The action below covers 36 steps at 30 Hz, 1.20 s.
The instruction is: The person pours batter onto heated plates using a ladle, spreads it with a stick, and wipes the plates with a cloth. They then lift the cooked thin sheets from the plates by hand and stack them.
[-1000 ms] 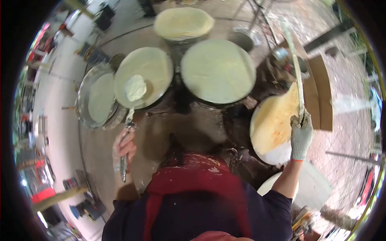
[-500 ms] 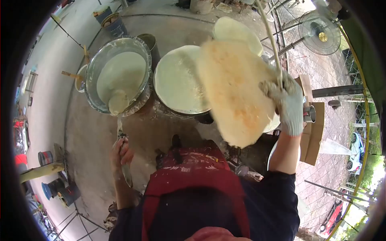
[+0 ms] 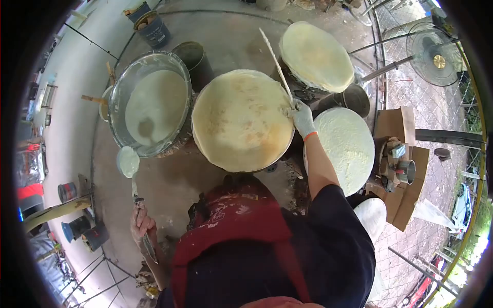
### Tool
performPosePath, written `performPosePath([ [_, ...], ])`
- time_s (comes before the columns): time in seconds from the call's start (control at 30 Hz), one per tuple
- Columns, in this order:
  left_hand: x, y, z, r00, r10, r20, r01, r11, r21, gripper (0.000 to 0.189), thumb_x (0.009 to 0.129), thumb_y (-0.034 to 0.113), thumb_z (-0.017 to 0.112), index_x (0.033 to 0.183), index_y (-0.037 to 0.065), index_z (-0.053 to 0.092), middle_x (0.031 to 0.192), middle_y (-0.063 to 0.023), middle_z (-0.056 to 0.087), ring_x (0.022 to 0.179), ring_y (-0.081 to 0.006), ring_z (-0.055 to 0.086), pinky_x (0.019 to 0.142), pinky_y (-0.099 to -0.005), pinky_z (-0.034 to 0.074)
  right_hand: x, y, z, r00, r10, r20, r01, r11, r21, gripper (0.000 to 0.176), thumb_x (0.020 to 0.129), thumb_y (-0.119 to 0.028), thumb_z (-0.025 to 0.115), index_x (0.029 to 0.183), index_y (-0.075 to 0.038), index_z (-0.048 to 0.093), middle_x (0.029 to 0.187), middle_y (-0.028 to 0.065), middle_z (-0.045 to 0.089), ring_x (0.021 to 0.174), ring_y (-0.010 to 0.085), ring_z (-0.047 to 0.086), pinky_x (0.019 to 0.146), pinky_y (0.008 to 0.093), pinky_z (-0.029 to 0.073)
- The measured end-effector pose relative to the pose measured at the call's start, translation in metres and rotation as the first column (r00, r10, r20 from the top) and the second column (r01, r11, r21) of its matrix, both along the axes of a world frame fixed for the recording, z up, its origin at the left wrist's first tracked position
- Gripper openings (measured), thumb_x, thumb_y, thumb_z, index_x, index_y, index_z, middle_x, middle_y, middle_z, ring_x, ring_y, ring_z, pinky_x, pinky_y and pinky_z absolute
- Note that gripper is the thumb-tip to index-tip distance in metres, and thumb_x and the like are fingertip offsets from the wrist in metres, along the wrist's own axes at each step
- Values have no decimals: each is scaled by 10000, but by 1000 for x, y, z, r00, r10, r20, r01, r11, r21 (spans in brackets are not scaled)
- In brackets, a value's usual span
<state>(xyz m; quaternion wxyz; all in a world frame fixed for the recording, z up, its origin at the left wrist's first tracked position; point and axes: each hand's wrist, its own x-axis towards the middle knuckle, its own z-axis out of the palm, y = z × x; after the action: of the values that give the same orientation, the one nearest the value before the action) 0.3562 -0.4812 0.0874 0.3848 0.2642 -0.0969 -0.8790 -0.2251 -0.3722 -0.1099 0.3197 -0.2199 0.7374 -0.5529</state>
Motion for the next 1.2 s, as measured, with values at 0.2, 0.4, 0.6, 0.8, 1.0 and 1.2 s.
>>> performPosePath([
  [0.2,-25,-18,13,1000,28,-3,-28,999,24,248,1014,136,354,1118,-81,415,648,-4,430,344,-80,399,398,-209,328,15,13,23,806,-117,-581,225,967,118,614,709,-201,826,1209,29,554,1101,54,628,953,105,568,851,248,468],
  [0.4,-43,-63,5,993,-108,-48,108,994,-8,225,1002,105,372,1097,-96,409,635,-26,435,323,-80,375,310,-187,304,7,13,-6,973,-124,194,135,990,-47,520,726,-53,795,1190,15,571,1049,26,623,914,92,572,834,253,494],
  [0.6,-42,-96,-9,994,-90,-59,96,989,111,137,998,93,376,980,-28,439,616,-27,418,313,-83,355,288,-188,331,29,-28,92,986,-37,165,43,999,-32,457,735,47,734,1167,14,589,1014,63,650,853,124,617,771,274,526],
  [0.8,-40,-112,-29,994,-93,-63,100,988,120,130,996,100,398,924,0,440,615,-19,411,312,-70,344,285,-189,322,-23,-53,225,975,17,224,3,996,-87,327,744,16,655,1067,30,603,903,77,668,768,147,643,694,257,528],
  [1.0,-61,-98,-21,997,28,66,-32,998,60,150,999,118,403,1006,-23,454,609,-6,410,312,-56,343,279,-177,286,-143,-76,333,866,137,-481,-76,987,144,363,794,-50,627,1146,18,570,891,99,679,734,157,648,657,276,534],
  [1.2,-53,-95,-35,993,-88,73,90,995,-35,317,956,205,529,1138,-38,438,677,-8,444,332,-43,363,285,-145,272,-154,-125,266,4,405,-914,220,891,396,389,857,-263,545,1214,-107,541,838,184,668,773,305,669,681,370,538],
])
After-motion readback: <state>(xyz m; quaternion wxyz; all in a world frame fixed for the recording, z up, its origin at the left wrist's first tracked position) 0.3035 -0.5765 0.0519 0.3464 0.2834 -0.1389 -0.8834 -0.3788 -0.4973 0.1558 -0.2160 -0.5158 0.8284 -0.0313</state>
